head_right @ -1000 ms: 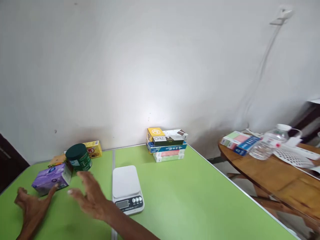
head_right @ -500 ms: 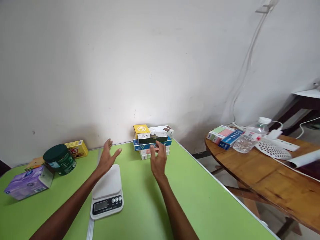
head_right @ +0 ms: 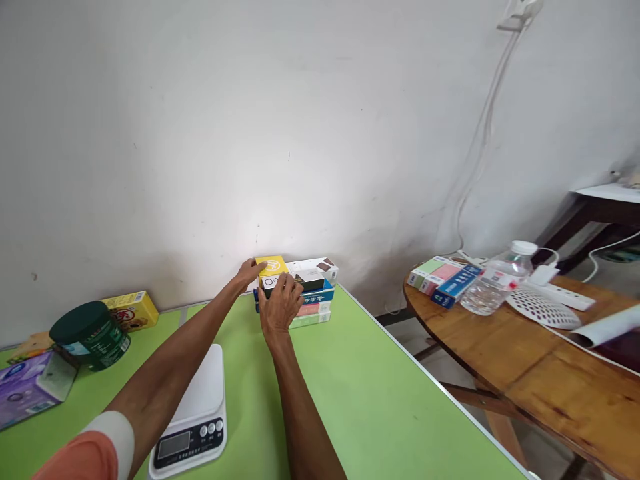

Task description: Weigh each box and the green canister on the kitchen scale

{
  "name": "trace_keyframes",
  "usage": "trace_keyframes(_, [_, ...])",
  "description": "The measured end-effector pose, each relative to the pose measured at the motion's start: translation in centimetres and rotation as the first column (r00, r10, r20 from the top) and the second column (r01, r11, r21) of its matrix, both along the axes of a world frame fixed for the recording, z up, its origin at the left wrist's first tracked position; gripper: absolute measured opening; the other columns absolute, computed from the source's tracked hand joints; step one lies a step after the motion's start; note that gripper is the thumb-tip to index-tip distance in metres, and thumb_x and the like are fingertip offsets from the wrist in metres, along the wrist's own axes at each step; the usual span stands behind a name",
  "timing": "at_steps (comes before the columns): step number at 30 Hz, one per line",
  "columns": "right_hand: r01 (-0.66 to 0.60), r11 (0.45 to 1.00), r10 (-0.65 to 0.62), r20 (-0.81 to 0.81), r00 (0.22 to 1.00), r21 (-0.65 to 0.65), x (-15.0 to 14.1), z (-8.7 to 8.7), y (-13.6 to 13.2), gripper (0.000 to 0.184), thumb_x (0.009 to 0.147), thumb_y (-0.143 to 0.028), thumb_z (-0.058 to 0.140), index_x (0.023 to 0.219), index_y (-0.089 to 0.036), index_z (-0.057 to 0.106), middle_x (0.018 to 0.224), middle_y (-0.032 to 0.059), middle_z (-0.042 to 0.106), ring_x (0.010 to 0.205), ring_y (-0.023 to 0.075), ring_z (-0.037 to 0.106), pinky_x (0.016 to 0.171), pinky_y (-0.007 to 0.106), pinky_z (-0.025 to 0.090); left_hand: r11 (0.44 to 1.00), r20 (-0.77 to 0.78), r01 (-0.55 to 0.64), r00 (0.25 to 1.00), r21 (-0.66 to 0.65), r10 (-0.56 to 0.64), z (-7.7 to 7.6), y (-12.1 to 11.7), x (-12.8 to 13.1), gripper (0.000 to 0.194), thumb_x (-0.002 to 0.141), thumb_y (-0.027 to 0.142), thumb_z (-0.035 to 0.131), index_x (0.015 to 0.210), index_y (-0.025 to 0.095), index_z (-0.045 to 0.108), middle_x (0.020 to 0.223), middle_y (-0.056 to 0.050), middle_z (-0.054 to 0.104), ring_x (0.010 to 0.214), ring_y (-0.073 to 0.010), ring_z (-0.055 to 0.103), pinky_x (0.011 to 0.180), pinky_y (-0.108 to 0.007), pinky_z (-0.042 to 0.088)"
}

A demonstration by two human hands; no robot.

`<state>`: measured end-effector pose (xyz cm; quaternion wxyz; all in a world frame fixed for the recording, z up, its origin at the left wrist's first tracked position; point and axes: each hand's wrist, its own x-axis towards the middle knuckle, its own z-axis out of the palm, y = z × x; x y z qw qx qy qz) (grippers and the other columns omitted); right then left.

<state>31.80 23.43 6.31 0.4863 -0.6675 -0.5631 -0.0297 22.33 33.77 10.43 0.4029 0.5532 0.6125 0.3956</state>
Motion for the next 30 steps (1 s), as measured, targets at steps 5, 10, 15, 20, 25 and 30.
trace_keyframes(5, [-0.002, 0.997, 0.004, -0.026, 1.0, 0.076, 0.7, -1.3, -0.3, 0.063, 0.098, -0.053, 0.051, 0.142, -0.007, 0.052, 0.15, 0.0307, 0.047, 0.132, 0.0439, 0.039, 0.107, 0.066, 0.035, 1.0, -0.061, 0.017, 0.998, 0.009, -0.017, -0.2, -0.1, -1.8, 0.037, 0.091, 0.042, 0.076, 0.111, 0.012, 0.069, 0.117, -0.013, 0.073, 0.108, -0.026, 0.069, 0.092, -0.039, 0.055])
trace_keyframes(10, [0.033, 0.989, -0.007, -0.177, 0.984, 0.146, 1.0, -2.9, -0.6, 0.082, 0.098, -0.06, 0.048, 0.153, 0.0, 0.039, 0.162, 0.0365, 0.027, 0.151, 0.0459, 0.026, 0.117, 0.067, 0.024, 0.998, -0.092, 0.011, 0.996, 0.058, -0.006, -0.5, -1.5, -4.0, 0.047, 0.08, 0.049, 0.082, 0.106, 0.014, 0.065, 0.119, -0.017, 0.074, 0.105, -0.0266, 0.068, 0.085, -0.033, 0.049])
trace_keyframes(15, [0.005, 0.991, 0.033, -0.286, 0.958, 0.133, 0.4, -3.2, -1.1, 0.089, 0.098, -0.063, 0.044, 0.158, 0.002, 0.032, 0.163, 0.0363, 0.028, 0.155, 0.0447, 0.024, 0.121, 0.064, 0.024, 0.996, -0.054, 0.065, 0.997, 0.059, -0.062, -0.5, -2.2, -4.5, 0.049, 0.075, 0.054, 0.084, 0.104, 0.017, 0.068, 0.123, -0.016, 0.074, 0.109, -0.0272, 0.068, 0.091, -0.033, 0.049])
trace_keyframes(20, [0.057, 0.979, 0.001, -0.282, 0.96, 0.198, -1.1, -3.9, -2.8, 0.087, 0.1, -0.064, 0.046, 0.158, 0.0, 0.033, 0.161, 0.035, 0.031, 0.154, 0.0426, 0.026, 0.122, 0.062, 0.026, 0.989, 0.051, 0.108, 0.993, -0.098, -0.103, -0.7, -2.6, -4.0, 0.054, 0.083, 0.067, 0.07, 0.101, 0.016, 0.07, 0.114, -0.017, 0.078, 0.105, -0.0306, 0.07, 0.092, -0.04, 0.052])
trace_keyframes(25, [0.084, 0.964, -0.001, -0.313, 0.95, 0.252, -2.8, -5.2, -4.9, 0.075, 0.101, -0.058, 0.048, 0.153, -0.006, 0.037, 0.155, 0.0321, 0.038, 0.149, 0.0396, 0.032, 0.12, 0.062, 0.031, 0.954, 0.124, 0.108, 0.989, -0.278, -0.076, -1.4, -2.9, -3.2, 0.068, 0.082, 0.078, 0.06, 0.108, 0.016, 0.069, 0.105, -0.019, 0.078, 0.093, -0.0355, 0.073, 0.082, -0.051, 0.058])
trace_keyframes(30, [0.028, 0.99, 0.054, -0.556, 0.83, 0.139, -4.2, -6.5, -6.4, 0.058, 0.097, -0.059, 0.052, 0.131, -0.012, 0.053, 0.126, 0.0234, 0.059, 0.119, 0.0347, 0.057, 0.105, 0.054, 0.047, 0.961, 0.145, 0.128, 0.985, -0.246, -0.094, -1.5, -3.0, -3.1, 0.07, 0.085, 0.08, 0.051, 0.112, 0.017, 0.068, 0.101, -0.013, 0.078, 0.089, -0.0269, 0.073, 0.078, -0.039, 0.059])
